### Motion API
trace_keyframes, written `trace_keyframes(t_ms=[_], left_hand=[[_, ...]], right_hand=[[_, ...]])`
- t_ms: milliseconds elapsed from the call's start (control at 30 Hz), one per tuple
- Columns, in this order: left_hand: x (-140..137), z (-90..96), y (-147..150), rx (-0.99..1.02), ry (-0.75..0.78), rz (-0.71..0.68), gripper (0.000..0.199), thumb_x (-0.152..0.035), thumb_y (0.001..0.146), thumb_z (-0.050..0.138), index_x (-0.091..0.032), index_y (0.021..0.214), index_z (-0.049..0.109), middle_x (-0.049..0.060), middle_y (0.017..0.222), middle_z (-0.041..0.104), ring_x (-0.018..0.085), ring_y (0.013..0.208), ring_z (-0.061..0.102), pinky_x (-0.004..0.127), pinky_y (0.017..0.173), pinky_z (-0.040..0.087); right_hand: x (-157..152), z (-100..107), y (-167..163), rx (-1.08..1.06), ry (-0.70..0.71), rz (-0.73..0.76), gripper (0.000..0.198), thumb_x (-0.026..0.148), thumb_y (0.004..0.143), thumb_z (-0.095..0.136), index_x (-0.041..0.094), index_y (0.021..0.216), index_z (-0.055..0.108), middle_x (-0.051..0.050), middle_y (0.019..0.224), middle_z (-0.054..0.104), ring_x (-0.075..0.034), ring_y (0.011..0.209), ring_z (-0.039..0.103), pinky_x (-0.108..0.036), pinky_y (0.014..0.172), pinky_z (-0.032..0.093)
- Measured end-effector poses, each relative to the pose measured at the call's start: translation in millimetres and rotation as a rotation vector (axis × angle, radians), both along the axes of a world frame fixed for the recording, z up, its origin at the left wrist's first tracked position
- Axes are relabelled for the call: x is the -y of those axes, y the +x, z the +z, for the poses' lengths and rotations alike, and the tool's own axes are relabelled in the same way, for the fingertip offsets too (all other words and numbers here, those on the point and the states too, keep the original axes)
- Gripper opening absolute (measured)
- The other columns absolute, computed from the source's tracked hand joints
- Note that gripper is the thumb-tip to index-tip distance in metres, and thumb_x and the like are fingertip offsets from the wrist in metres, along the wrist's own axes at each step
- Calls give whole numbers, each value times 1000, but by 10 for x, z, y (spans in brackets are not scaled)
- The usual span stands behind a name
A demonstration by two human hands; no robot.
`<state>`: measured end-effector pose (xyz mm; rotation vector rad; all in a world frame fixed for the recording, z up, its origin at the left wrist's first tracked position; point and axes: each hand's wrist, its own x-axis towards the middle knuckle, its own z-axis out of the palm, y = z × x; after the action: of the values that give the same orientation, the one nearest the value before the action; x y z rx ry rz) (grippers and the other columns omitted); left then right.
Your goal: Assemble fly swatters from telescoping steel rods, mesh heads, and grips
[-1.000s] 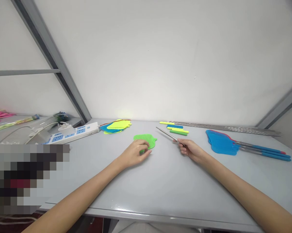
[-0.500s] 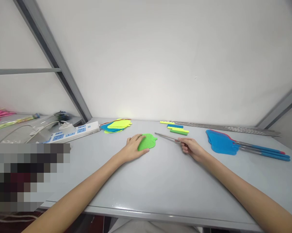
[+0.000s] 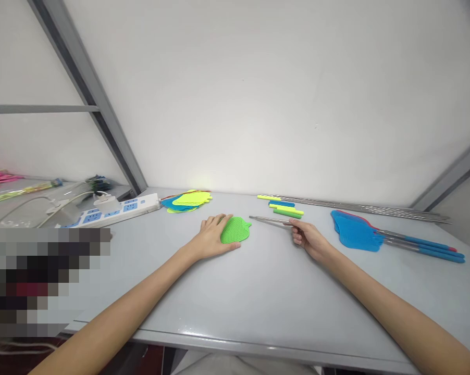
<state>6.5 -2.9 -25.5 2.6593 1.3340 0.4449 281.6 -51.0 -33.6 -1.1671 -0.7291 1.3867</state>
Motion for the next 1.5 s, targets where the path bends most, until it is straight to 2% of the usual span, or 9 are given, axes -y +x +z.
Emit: trace_keyframes(t_ms=[100, 233, 367, 700, 1300, 1500], left_hand=[[-3, -25, 2, 1, -8, -2, 80, -64, 60, 43, -27, 126, 19, 10, 124, 32, 30, 111, 24, 44, 87, 20], [4, -19, 14, 34, -1, -6, 73, -63, 60, 44, -27, 121, 27, 9, 119, 36, 29, 110, 26, 43, 86, 21], [18, 11, 32, 67, 10, -7, 70, -62, 59, 46, -24, 116, 32, 8, 113, 40, 27, 106, 31, 41, 86, 22], [38, 34, 60, 126, -31, -7, 65, -61, 57, 49, -24, 109, 37, 5, 107, 43, 24, 101, 35, 38, 85, 24], [63, 68, 58, 148, -75, -42, 68, -59, 57, 51, -24, 113, 35, 6, 110, 42, 25, 101, 35, 39, 86, 26], [90, 104, 56, 157, -109, -134, 69, -57, 57, 53, -24, 115, 33, 6, 114, 39, 25, 105, 33, 38, 88, 27]], right_hand=[[-1, 12, -14, -53, -4, -51, 20, 29, 64, 61, 15, 64, 46, 3, 53, 42, -4, 39, 35, -18, 33, 29], [-13, 13, -10, -58, -59, -118, 14, 26, 68, 56, 14, 70, 49, -3, 64, 56, -8, 44, 47, -20, 37, 36], [-23, 1, -2, -75, -69, -150, 11, 24, 73, 49, 14, 70, 48, -6, 67, 59, -10, 48, 52, -20, 37, 38], [-12, 4, -19, -102, -25, -166, 13, 26, 77, 43, 15, 70, 47, -6, 67, 59, -11, 51, 53, -21, 39, 39], [-5, 5, -21, -101, -10, -156, 14, 27, 77, 43, 15, 70, 47, -5, 68, 58, -11, 52, 53, -22, 41, 40], [-9, -10, -10, -109, 3, -170, 18, 28, 77, 43, 15, 66, 47, -4, 60, 55, -10, 48, 49, -22, 41, 39]])
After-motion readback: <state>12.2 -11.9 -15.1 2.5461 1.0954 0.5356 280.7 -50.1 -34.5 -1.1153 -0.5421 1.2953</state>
